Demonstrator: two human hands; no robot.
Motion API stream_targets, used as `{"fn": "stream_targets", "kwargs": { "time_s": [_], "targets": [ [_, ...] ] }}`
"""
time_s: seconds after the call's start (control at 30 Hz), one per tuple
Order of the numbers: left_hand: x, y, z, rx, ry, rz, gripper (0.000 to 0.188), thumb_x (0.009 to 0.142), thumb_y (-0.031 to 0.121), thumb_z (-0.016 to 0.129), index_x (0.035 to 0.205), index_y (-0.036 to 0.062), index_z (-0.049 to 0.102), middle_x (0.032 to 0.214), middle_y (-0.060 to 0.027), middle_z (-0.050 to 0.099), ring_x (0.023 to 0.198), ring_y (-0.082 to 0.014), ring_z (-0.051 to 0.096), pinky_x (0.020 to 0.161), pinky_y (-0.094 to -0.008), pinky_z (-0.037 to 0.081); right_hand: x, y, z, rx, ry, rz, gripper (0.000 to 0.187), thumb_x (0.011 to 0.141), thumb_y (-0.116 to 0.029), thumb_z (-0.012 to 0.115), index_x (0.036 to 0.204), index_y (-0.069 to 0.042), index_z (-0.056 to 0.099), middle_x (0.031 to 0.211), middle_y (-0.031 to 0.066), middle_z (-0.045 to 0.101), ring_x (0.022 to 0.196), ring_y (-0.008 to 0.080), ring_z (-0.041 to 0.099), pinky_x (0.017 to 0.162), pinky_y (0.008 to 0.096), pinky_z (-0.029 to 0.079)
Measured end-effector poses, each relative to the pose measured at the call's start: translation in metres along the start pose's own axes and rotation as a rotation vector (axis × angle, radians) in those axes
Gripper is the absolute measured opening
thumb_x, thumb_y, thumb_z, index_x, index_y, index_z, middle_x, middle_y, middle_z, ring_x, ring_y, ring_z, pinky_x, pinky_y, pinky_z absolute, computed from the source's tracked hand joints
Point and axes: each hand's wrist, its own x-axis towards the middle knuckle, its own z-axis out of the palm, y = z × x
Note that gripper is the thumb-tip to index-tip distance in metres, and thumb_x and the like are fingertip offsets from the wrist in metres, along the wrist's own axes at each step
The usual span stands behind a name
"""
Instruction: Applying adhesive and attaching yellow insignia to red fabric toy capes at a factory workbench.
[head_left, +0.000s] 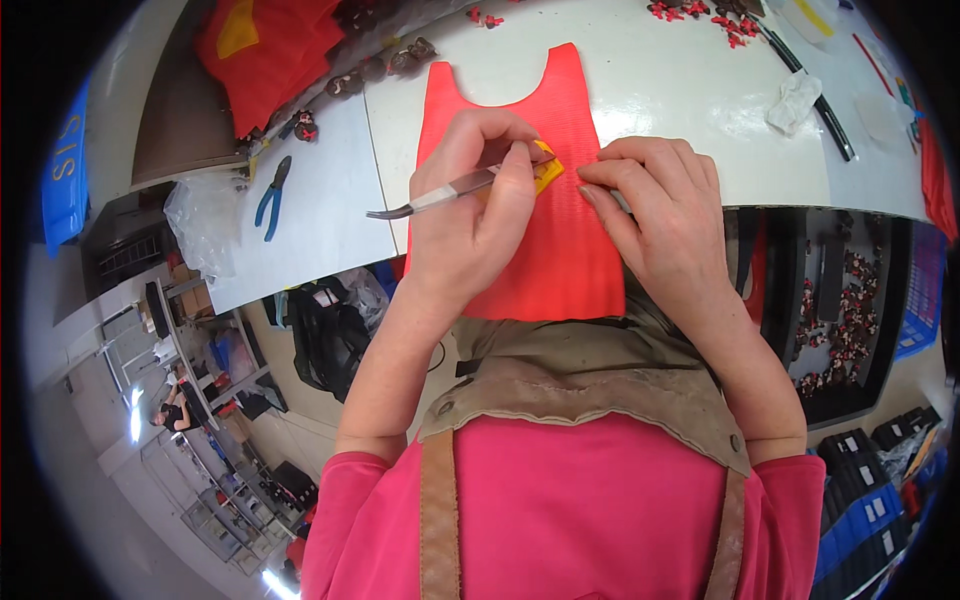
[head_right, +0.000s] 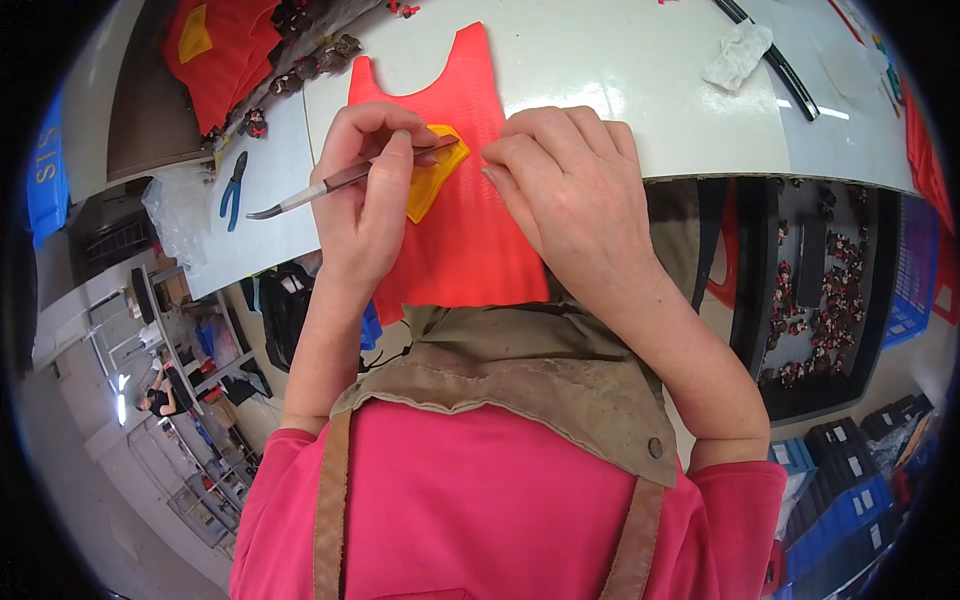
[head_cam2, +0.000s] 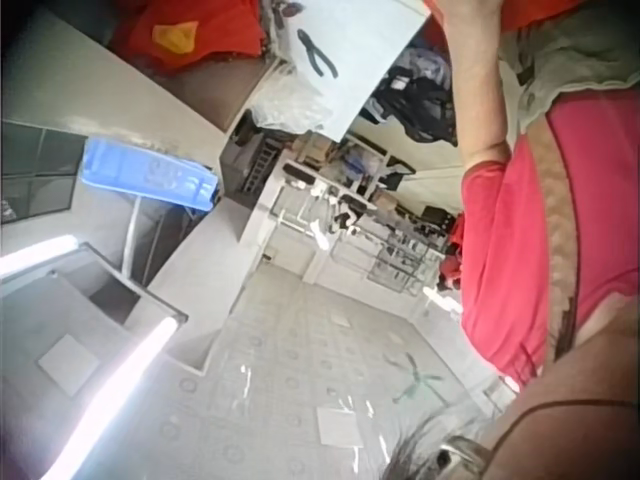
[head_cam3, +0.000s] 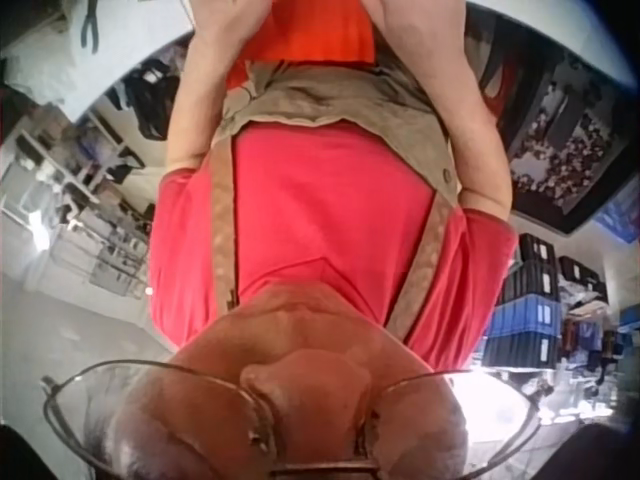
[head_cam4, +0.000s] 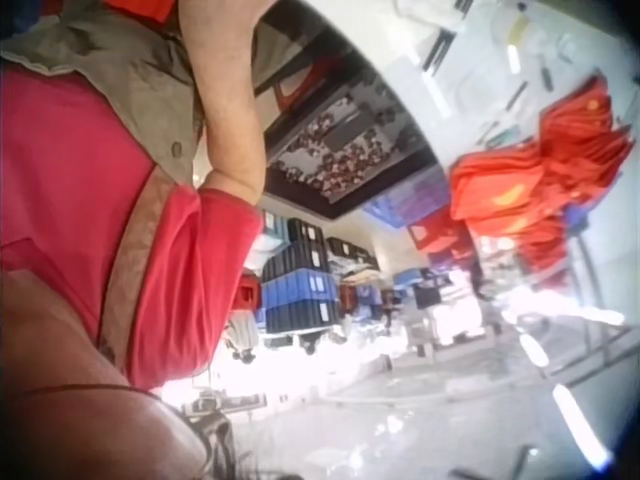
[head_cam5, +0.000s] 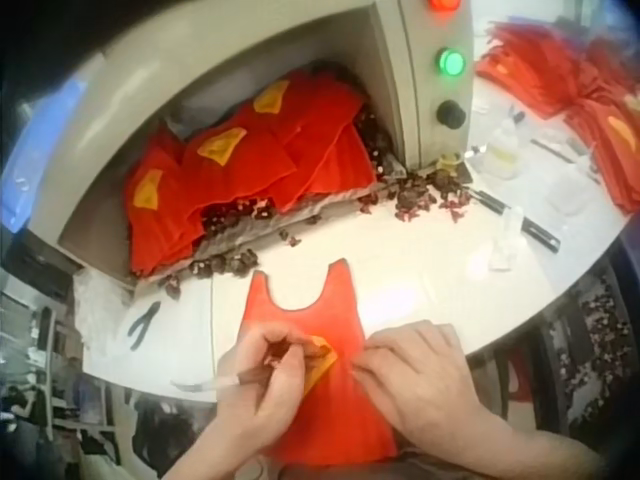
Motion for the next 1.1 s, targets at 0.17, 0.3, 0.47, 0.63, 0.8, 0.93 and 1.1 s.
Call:
{"fn": "stream_targets", "kwargs": {
  "time_s": [0.17, 0.3, 0.47, 0.63, 0.8, 0.93, 1.1],
  "targets": [
    [0.004, -0.003, 0.002, 0.182, 0.003, 0.133, 0.013, 0.086, -0.001, 0.048, 0.099, -0.0029, 0.052, 0.086, -0.0103, 0.06, 0.078, -0.0166, 0.064, 0.07, -0.0277, 0.051, 0.0, 0.001, 0.0, 0.0, -0.001, 0.006, 0.017, 0.074, -0.01, 0.072, 0.09, -0.008, 0.065, 0.096, 0.0031, 0.06, 0.089, 0.0204, 0.057, 0.075, 0.0323, 0.039],
    [0.008, -0.001, 0.006, 0.107, -0.001, 0.093, 0.013, 0.087, -0.001, 0.047, 0.099, -0.002, 0.051, 0.087, -0.0096, 0.058, 0.077, -0.0148, 0.062, 0.067, -0.027, 0.05, 0.0, 0.001, -0.001, -0.002, -0.002, 0.019, 0.017, 0.074, -0.011, 0.072, 0.09, -0.009, 0.065, 0.095, 0.0024, 0.06, 0.089, 0.0197, 0.057, 0.075, 0.0322, 0.039],
    [0.011, -0.005, 0.005, 0.117, 0.002, 0.098, 0.012, 0.088, -0.001, 0.045, 0.1, -0.001, 0.047, 0.084, -0.0065, 0.053, 0.07, -0.0105, 0.056, 0.061, -0.0252, 0.046, 0.0, 0.001, -0.001, -0.001, 0.003, 0.023, 0.017, 0.074, -0.011, 0.072, 0.089, -0.009, 0.065, 0.094, 0.0014, 0.06, 0.089, 0.0192, 0.057, 0.074, 0.0321, 0.039],
    [0.015, -0.012, 0.015, 0.084, 0.069, 0.121, 0.013, 0.089, -0.002, 0.041, 0.102, -0.0008, 0.045, 0.082, -0.0068, 0.053, 0.064, -0.0097, 0.052, 0.057, -0.0249, 0.043, 0.0, 0.002, 0.0, 0.008, 0.008, 0.033, 0.016, 0.075, -0.012, 0.072, 0.088, -0.009, 0.064, 0.094, 0.0008, 0.061, 0.088, 0.0192, 0.057, 0.075, 0.0323, 0.039],
    [0.016, -0.013, 0.014, 0.083, 0.076, 0.13, 0.013, 0.089, -0.002, 0.038, 0.101, -0.0008, 0.044, 0.078, -0.0076, 0.052, 0.062, -0.0098, 0.051, 0.055, -0.0247, 0.042, 0.0, 0.002, 0.0, 0.006, 0.005, 0.041, 0.015, 0.075, -0.013, 0.071, 0.087, -0.009, 0.064, 0.093, 0.0005, 0.06, 0.088, 0.0192, 0.056, 0.075, 0.0329, 0.039],
    [0.017, -0.012, 0.02, 0.123, 0.061, 0.148, 0.011, 0.091, 0.0, 0.035, 0.099, -0.0002, 0.043, 0.073, -0.0063, 0.051, 0.061, -0.009, 0.049, 0.055, -0.0241, 0.041, -0.001, 0.004, 0.002, 0.012, 0.015, 0.046, 0.014, 0.075, -0.013, 0.071, 0.087, -0.009, 0.064, 0.092, 0.0004, 0.06, 0.087, 0.0191, 0.056, 0.075, 0.033, 0.039],
    [0.013, -0.008, 0.021, 0.009, 0.058, 0.045, 0.01, 0.093, 0.002, 0.033, 0.097, 0.0009, 0.043, 0.071, -0.0044, 0.049, 0.061, -0.0077, 0.045, 0.054, -0.0232, 0.038, 0.0, 0.003, 0.0, 0.023, 0.009, 0.044, 0.014, 0.075, -0.013, 0.071, 0.086, -0.009, 0.064, 0.092, 0.0001, 0.06, 0.086, 0.0192, 0.056, 0.074, 0.0326, 0.039]
  ]
}}
